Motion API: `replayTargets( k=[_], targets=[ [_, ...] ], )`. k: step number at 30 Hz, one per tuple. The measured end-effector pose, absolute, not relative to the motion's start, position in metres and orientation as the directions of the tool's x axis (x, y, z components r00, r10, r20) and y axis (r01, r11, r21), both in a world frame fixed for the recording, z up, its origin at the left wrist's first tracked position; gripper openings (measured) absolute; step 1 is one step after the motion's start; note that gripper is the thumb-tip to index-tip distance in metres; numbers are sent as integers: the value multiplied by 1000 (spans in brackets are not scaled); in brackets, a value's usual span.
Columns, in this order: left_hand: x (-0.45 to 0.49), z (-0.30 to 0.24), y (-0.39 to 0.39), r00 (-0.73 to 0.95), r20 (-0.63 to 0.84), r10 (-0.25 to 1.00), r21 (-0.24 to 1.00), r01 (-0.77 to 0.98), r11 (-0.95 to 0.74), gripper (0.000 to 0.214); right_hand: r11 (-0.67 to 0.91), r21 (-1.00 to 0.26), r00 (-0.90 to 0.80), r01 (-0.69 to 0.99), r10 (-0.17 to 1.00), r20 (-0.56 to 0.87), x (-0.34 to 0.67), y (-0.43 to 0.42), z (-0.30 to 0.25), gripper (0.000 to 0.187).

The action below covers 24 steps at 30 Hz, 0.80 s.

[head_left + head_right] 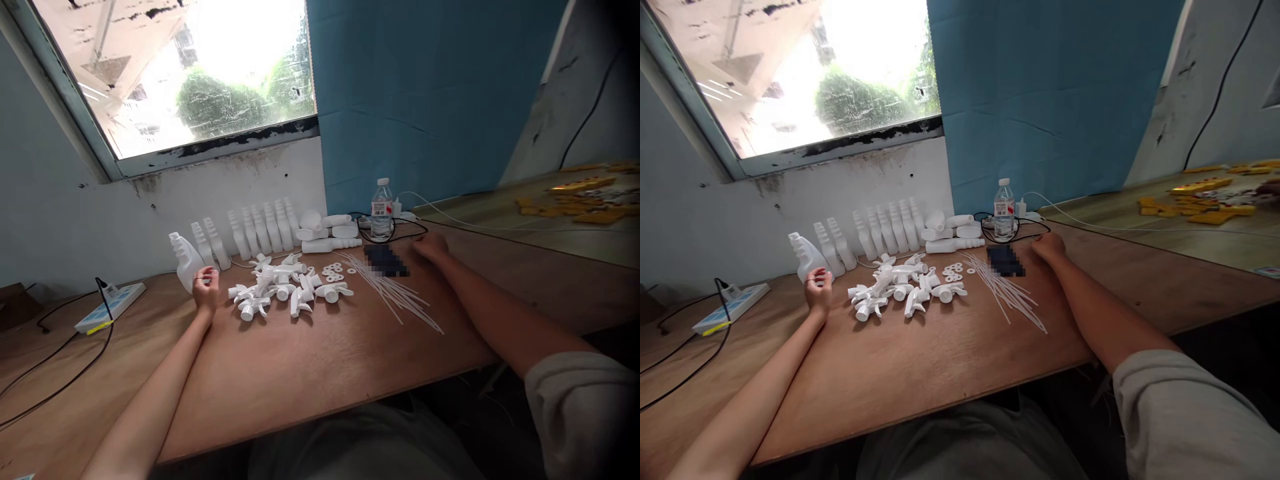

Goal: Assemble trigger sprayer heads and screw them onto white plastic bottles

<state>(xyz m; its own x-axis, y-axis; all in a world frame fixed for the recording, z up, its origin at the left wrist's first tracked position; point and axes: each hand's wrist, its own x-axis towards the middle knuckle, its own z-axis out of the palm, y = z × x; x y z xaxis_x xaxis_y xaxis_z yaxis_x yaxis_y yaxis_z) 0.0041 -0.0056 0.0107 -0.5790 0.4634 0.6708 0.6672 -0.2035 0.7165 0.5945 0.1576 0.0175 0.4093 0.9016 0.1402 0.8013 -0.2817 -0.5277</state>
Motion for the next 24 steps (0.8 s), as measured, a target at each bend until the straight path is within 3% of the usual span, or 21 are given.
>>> replayTargets(
  k=[5, 9, 13, 16, 20, 24],
  targets=[
    [62, 18, -14, -252, 637, 729, 663, 662, -350, 45, -269, -513, 406, 815, 897, 175, 588, 154, 20, 20],
    [94, 14, -18, -11, 586, 810, 530, 761, -373, 62, -145, -509, 341, 848, 885, 318, 575, 151, 30, 24],
    [101, 10, -18, 8, 541, 841, 456, 837, -302, 55, 158, -449, 57, 879, 901, 429, 543, 146, 40, 25],
    [100, 19, -24, -48, 615, 787, 457, 835, -306, 41, 407, -396, -232, 823, 877, 420, 508, 133, 42, 22],
    [111, 39, -43, -118, 683, 721, 531, 758, -379, 42, 651, -370, -562, 663, 759, 329, 468, 112, 38, 22],
    [139, 40, -65, -38, 621, 783, 654, 575, -491, 31, 797, -345, -741, 496, 596, 309, 452, 103, 31, 32]
  ],
)
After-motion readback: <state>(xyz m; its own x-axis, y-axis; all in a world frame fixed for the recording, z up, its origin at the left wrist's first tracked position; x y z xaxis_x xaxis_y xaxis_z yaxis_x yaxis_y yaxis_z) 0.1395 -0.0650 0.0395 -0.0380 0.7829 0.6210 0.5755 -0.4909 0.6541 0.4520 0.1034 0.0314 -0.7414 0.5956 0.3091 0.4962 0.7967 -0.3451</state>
